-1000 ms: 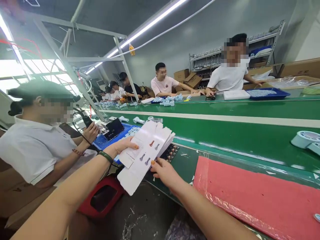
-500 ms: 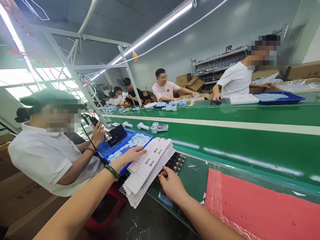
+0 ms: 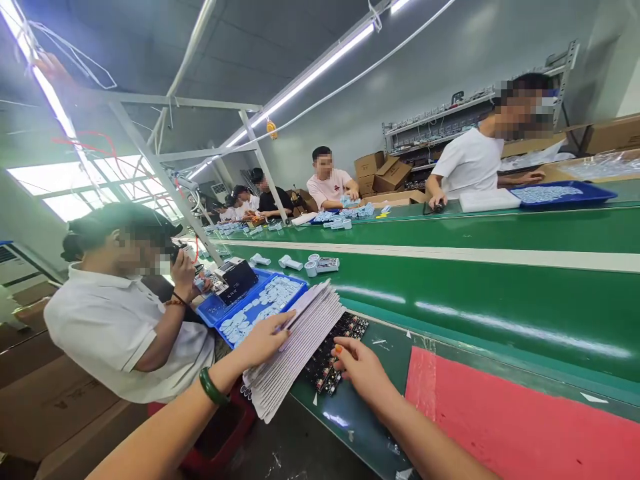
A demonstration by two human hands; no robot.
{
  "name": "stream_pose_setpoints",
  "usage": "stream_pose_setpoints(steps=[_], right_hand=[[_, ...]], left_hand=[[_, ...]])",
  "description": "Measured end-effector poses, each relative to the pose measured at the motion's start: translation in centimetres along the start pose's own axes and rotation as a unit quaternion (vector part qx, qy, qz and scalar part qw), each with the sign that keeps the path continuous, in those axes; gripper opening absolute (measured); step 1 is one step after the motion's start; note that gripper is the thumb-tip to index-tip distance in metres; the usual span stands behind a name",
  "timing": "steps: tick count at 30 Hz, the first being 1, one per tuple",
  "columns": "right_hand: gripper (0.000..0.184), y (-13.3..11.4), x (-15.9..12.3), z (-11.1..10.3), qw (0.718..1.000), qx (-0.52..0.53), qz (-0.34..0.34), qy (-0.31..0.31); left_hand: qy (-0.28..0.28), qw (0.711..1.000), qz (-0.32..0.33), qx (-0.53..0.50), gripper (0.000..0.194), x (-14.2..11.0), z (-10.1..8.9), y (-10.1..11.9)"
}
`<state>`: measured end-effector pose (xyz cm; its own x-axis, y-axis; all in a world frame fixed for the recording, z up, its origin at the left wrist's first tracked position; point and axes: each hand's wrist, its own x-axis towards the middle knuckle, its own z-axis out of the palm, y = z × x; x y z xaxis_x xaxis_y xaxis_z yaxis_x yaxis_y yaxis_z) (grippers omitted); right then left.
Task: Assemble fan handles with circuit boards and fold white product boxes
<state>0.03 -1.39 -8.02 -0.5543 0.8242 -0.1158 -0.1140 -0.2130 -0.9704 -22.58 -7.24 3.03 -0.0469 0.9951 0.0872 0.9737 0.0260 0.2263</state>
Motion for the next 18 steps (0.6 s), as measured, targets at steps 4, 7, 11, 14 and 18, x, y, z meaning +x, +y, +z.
stream_pose_setpoints(steps=[4, 7, 11, 14, 18], right_hand=[[0.069, -2.0, -2.1, -2.1, 0.995, 0.101, 0.02, -0.008], [0.069, -3.6, -4.3, -4.1, 0.963, 0.268, 0.017, -0.024], [0.052, -4.5, -7.6, -7.9, 0.942, 0.333, -0.025, 0.045], [0.051, -4.1, -10.7, -9.8, 0.948, 0.304, -0.038, 0.083], [0.05, -3.7, -14.6, -10.2, 0.953, 0.288, -0.052, 0.076]], left_hand=[[0.105, 0.986, 0.108, 0.069, 0.062, -2.0, 0.6, 1.9], [0.151, 0.921, 0.315, 0.171, 0.054, -4.4, 2.6, 5.5], [0.098, 0.886, 0.422, 0.163, 0.051, -5.9, 4.1, 10.2], [0.125, 0.918, 0.369, 0.066, 0.057, -4.3, 3.8, 12.5], [0.148, 0.948, 0.275, -0.056, 0.051, -0.1, 3.8, 15.0]])
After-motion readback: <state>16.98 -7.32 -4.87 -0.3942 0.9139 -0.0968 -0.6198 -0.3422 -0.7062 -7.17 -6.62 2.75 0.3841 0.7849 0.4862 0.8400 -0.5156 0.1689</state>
